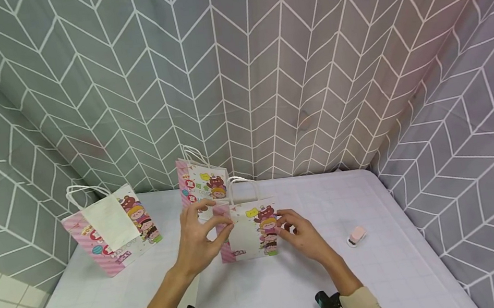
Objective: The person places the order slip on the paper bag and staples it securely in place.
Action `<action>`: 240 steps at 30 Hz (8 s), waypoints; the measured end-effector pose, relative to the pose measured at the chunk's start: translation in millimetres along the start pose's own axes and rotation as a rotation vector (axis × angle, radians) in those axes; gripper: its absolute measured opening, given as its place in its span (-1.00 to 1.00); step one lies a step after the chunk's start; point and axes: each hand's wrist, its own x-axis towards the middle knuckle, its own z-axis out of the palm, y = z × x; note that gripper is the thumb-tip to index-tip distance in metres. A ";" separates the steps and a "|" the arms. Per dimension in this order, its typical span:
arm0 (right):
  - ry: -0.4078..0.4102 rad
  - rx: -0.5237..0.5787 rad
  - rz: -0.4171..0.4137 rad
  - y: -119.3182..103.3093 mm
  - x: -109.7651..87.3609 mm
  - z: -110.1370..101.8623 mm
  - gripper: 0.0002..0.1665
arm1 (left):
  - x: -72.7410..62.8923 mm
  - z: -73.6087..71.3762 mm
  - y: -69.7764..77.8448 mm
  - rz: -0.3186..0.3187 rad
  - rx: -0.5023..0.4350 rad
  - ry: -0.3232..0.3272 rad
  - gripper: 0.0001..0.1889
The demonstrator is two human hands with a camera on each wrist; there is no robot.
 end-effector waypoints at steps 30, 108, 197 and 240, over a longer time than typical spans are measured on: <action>-0.005 0.012 -0.013 -1.3 0.5 8.7 -0.91 | 26.0 11.1 -10.2 -0.057 -0.121 0.044 -0.81; 0.225 0.108 -0.249 -69.4 45.3 16.2 -0.88 | 20.9 7.8 -10.5 -0.355 -0.222 -0.076 -0.81; -0.134 -0.320 0.307 55.1 -44.1 -126.6 -0.41 | 18.9 10.0 -10.9 -0.374 -0.234 -0.064 -0.80; -0.166 -0.370 0.550 83.2 -60.3 -144.4 0.01 | 18.2 11.8 -12.4 -0.370 -0.237 -0.043 -0.81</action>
